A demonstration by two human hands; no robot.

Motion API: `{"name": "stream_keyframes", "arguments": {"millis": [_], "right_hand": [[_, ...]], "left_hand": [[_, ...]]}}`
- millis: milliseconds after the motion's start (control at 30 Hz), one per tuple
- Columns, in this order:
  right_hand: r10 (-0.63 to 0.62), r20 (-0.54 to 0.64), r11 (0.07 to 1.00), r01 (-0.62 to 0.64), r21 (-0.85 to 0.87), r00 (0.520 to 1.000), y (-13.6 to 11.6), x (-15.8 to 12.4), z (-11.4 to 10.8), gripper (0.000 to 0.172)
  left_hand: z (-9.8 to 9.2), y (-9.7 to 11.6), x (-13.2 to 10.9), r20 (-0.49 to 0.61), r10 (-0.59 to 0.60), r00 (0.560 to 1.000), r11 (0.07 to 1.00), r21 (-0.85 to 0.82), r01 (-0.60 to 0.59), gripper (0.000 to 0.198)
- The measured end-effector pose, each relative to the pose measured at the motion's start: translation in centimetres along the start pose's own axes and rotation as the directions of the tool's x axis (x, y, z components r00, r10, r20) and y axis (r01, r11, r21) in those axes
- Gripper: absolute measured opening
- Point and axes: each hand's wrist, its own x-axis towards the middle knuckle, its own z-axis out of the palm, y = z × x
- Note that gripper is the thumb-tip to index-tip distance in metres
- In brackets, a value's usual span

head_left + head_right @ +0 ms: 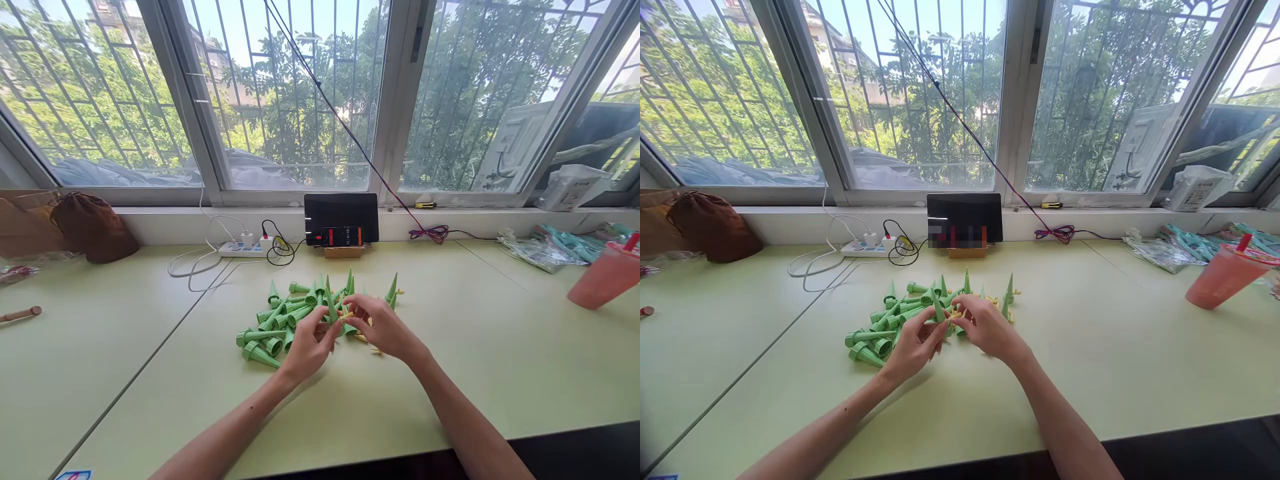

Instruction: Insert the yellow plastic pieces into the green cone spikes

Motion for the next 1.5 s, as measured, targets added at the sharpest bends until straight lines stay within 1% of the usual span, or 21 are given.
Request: {"name": "stream_keyframes", "arguments": {"millis": [133, 267, 367, 467, 567, 767, 867, 1000, 1100, 1200, 1267, 1333, 1367, 1433, 1500], "right_hand": [[-0.030, 0.005, 0.999, 0.030, -0.014, 1.000, -0.1, 0.1, -0.1, 0.011], [-0.030, 0.012, 0.999, 0.031, -0.019, 0.999, -0.1, 0.2, -0.1, 0.010], [-0.030, 0.028, 0.999, 0.031, -0.041, 0.999, 0.1, 0.2, 0.0, 0.010], [-0.024, 0.046, 0.999, 0.026, -0.045, 0.999, 0.3, 0.1, 0.1, 0.014], [-0.018, 0.072, 0.998, 0.022, -0.055, 0.997, 0.4, 0.0, 0.1, 0.020], [0.021, 0.122, 0.993, -0.006, -0.118, 0.992, 0.4, 0.0, 0.1, 0.032], [0.027, 0.143, 0.989, -0.006, -0.146, 0.989, 0.6, 0.0, 0.1, 0.033], [0.022, 0.158, 0.988, 0.003, -0.154, 0.987, 0.8, 0.0, 0.1, 0.033], [0.019, 0.141, 0.988, 0.003, -0.155, 0.990, 0.6, 0.1, 0.1, 0.035], [0.005, 0.090, 0.991, 0.008, -0.137, 0.996, 0.3, 0.1, 0.1, 0.035], [-0.006, 0.058, 0.995, 0.012, -0.099, 0.998, 0.1, 0.1, 0.0, 0.028], [-0.010, 0.044, 0.999, 0.012, -0.051, 0.999, -0.1, 0.1, 0.0, 0.015], [-0.011, 0.042, 0.999, 0.012, -0.030, 0.999, -0.2, 0.0, 0.0, 0.012], [-0.016, 0.035, 1.000, 0.017, -0.004, 0.999, -0.3, 0.0, 0.0, 0.015], [-0.024, 0.023, 1.000, 0.024, 0.005, 0.999, -0.3, 0.0, 0.0, 0.017]], "left_hand": [[0.1, 0.1, 0.0, -0.001, -0.021, 1.000, 1.000, -0.018, 0.021, 0.023], [0.1, -0.1, -0.1, 0.014, -0.008, 1.000, 1.000, 0.022, 0.008, 0.021], [0.0, -0.3, -0.1, -0.002, 0.055, 0.998, 0.992, 0.112, -0.055, 0.018], [-0.1, -0.3, -0.1, -0.024, 0.145, 0.989, 0.967, 0.214, -0.136, 0.020], [-0.1, -0.1, 0.0, -0.007, 0.203, 0.979, 0.946, 0.261, -0.194, 0.019], [-0.2, 0.2, 0.0, 0.034, 0.234, 0.972, 0.934, 0.270, -0.235, 0.012], [-0.3, 0.2, 0.0, 0.052, 0.229, 0.972, 0.938, 0.256, -0.235, 0.011], [-0.4, 0.2, -0.1, 0.063, 0.234, 0.970, 0.938, 0.247, -0.243, 0.014], [-0.4, 0.3, 0.0, 0.060, 0.213, 0.975, 0.944, 0.245, -0.221, 0.015], [-0.3, 0.3, 0.0, 0.027, 0.171, 0.985, 0.963, 0.208, -0.173, 0.016], [-0.2, 0.3, 0.1, -0.006, 0.129, 0.992, 0.981, 0.146, -0.126, 0.017], [-0.1, 0.3, 0.1, -0.033, 0.061, 0.998, 0.996, 0.063, -0.059, 0.019], [-0.1, 0.3, 0.2, -0.042, 0.023, 0.999, 1.000, 0.021, -0.022, 0.021], [-0.1, 0.4, 0.3, -0.050, -0.044, 0.998, 0.998, -0.053, 0.042, 0.024], [-0.2, 0.5, 0.3, -0.044, -0.079, 0.996, 0.992, -0.100, 0.074, 0.027]]}}
